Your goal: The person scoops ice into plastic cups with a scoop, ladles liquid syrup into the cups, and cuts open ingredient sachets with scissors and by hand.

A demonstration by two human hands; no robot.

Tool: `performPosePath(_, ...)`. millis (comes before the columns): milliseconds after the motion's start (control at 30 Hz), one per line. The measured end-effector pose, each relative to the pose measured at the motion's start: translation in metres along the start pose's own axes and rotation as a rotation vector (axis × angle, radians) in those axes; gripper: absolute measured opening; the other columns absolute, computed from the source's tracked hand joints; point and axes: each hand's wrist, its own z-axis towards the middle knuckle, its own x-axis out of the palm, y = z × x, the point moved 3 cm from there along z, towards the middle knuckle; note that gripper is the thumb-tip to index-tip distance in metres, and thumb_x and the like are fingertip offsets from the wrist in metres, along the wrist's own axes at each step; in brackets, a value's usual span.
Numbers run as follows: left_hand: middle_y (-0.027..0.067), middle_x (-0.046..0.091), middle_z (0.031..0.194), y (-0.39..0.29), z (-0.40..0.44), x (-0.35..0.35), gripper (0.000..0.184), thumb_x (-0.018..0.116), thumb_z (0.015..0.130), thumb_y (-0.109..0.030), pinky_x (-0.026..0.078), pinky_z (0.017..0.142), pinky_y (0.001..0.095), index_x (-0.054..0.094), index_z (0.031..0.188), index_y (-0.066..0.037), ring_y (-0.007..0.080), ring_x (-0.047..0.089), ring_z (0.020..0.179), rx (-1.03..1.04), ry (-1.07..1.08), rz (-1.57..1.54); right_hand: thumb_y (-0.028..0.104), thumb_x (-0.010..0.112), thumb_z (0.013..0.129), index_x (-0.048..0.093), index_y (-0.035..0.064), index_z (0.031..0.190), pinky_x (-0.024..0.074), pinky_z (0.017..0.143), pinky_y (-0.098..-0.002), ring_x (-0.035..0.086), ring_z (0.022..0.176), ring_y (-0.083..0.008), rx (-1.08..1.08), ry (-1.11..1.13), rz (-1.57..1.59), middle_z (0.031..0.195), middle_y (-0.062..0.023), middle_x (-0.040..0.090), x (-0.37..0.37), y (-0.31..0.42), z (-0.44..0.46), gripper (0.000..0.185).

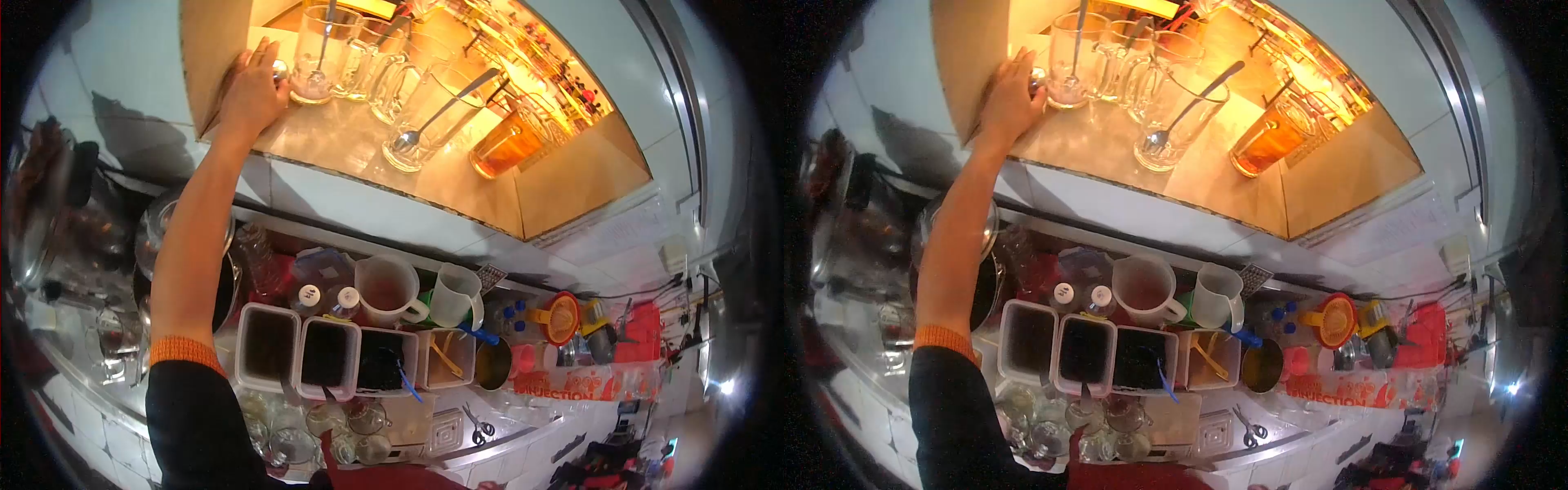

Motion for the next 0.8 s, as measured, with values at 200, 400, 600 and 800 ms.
performPosePath(200,0.0212,0.058,0.124,0.007,-0.001,0.005,0.048,0.063,0.083,-0.016,0.041,0.100,0.0448,0.052,0.128,-0.003,0.0383,0.050,0.119,0.037,-0.011,-0.029,0.028,0.061,0.087,0.045,0.0033,0.128,0.0460,0.084,-0.0522,0.058,0.097,-0.0394,0.122,0.059,0.227,0.113,-0.0202,0.058,-0.030,-0.018,-0.022,0.051)
performPosePath(400,0.0206,0.064,0.107,-0.002,0.001,-0.004,0.035,0.063,0.084,-0.017,0.047,0.088,0.0469,0.058,0.116,-0.003,0.0393,0.058,0.104,-0.001,0.107,-0.057,0.032,0.052,0.091,0.055,0.0078,0.120,0.0514,0.064,-0.0498,0.065,0.082,-0.0361,0.113,0.111,0.445,0.103,-0.0138,0.065,-0.045,-0.116,-0.029,0.038)
performPosePath(600,0.0237,0.063,0.103,-0.018,-0.003,-0.020,0.032,0.060,0.088,-0.022,0.047,0.085,0.0459,0.061,0.109,0.002,0.0399,0.060,0.095,0.116,0.162,0.027,0.029,0.065,0.086,0.065,0.0111,0.107,0.0527,0.060,-0.0421,0.066,0.082,-0.0253,0.095,0.250,0.605,0.097,-0.0062,0.067,-0.019,-0.238,-0.002,0.028)
performPosePath(800,0.0268,0.059,0.118,0.059,0.010,0.057,0.041,0.056,0.092,-0.019,0.043,0.095,0.0444,0.054,0.124,0.006,0.0403,0.056,0.108,0.226,0.165,0.110,0.031,0.066,0.089,0.056,0.0128,0.124,0.0556,0.076,-0.0403,0.065,0.094,-0.0197,0.167,0.009,0.173,0.109,-0.0044,0.065,0.001,-0.222,-0.007,0.040)
